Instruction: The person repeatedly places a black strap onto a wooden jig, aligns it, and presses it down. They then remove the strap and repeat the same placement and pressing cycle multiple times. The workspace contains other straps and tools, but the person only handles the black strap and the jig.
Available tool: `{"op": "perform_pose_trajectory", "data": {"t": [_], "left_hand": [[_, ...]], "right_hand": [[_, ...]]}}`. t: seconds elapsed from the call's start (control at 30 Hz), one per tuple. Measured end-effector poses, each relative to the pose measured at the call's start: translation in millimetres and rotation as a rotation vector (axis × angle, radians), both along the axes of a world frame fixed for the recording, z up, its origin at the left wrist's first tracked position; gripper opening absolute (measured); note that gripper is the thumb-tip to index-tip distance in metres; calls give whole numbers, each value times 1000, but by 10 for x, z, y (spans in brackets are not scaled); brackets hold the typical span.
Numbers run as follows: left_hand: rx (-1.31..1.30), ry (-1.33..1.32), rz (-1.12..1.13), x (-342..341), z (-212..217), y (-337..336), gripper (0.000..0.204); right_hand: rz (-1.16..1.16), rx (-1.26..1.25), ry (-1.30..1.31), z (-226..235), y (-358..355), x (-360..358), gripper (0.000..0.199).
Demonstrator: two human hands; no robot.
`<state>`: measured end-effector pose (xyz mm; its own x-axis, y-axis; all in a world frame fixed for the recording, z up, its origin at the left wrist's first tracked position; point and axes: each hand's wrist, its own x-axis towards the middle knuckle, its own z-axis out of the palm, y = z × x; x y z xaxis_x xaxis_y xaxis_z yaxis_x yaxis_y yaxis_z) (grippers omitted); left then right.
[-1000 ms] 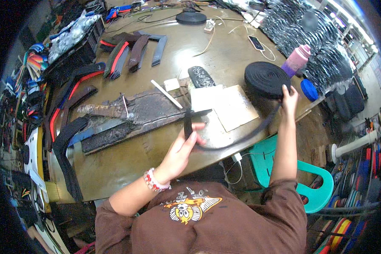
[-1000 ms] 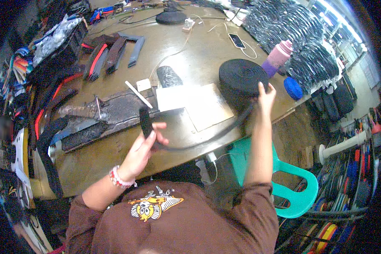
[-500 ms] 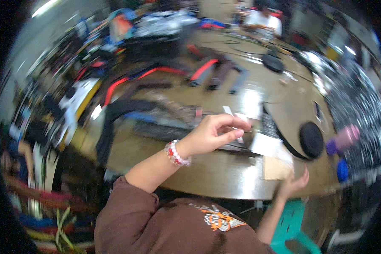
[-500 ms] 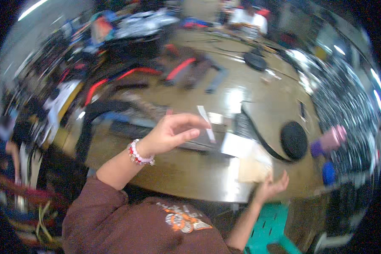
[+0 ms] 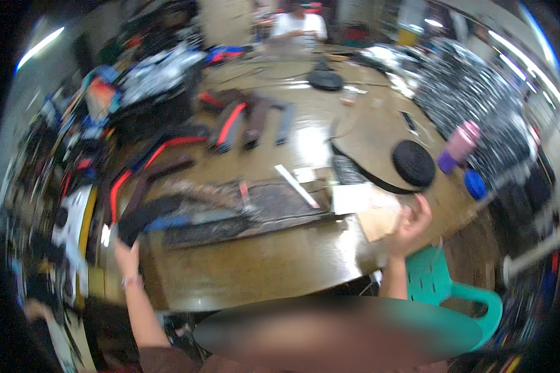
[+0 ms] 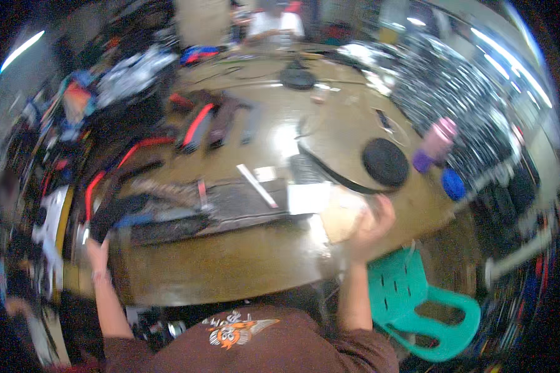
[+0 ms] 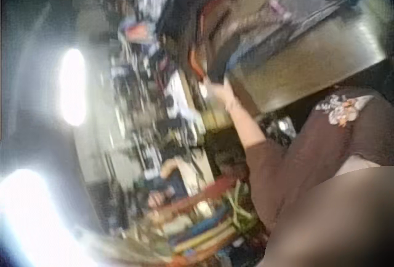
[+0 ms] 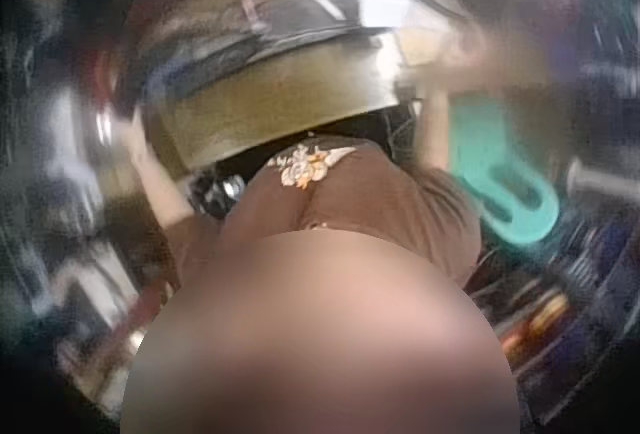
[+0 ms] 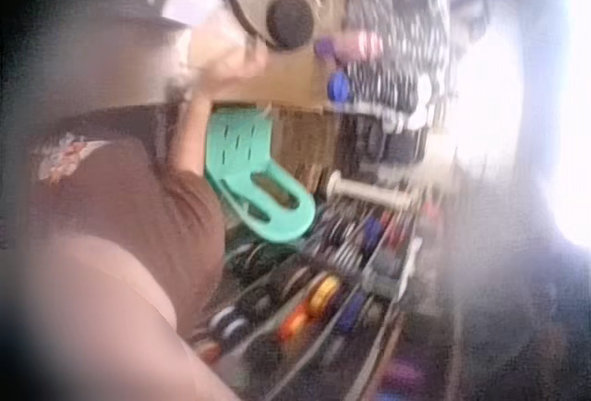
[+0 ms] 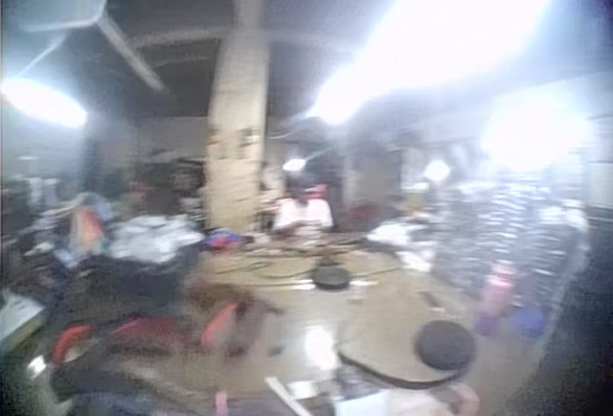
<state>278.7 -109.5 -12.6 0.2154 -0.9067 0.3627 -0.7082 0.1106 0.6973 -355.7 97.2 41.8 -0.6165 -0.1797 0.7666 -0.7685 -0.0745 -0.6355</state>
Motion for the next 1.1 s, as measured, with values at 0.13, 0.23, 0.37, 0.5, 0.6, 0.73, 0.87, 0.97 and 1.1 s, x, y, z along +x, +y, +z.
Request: {"op": "perform_pose_trajectory", "data": {"t": [0.13, 0.23, 0.37, 0.5, 0.6, 0.73, 0.87, 0.97, 1.1], "left_hand": [[232, -79, 207, 423, -121, 51, 66], [49, -147, 287, 427, -108, 236, 60], [-562, -302, 330, -47, 588, 731, 61], [-681, -404, 109, -946, 1385, 1354, 49], [-807, -443, -213, -1673, 1610, 1664, 48], [-582, -237, -731, -2366, 1597, 1714, 68], [341, 363, -1239, -2908, 1314, 1326, 84], [1187, 460, -1700, -3339, 918, 790, 70], [1305, 565, -2120, -3823, 281, 639, 66]], "right_hand": [[354, -47, 252, 671, -95, 634, 28], [803, -119, 565, 1024, -266, 1085, 30], [998, -56, 710, 1257, -320, 1729, 48], [911, 49, 822, 1355, -233, 2247, 66], [706, 26, 783, 1388, -170, 2301, 54], [624, 369, 761, 1283, 60, 1814, 56], [666, 601, 681, 1074, 299, 1234, 38], [591, 907, 618, 909, 403, 979, 43], [533, 1116, 423, 747, 462, 839, 55]]}}
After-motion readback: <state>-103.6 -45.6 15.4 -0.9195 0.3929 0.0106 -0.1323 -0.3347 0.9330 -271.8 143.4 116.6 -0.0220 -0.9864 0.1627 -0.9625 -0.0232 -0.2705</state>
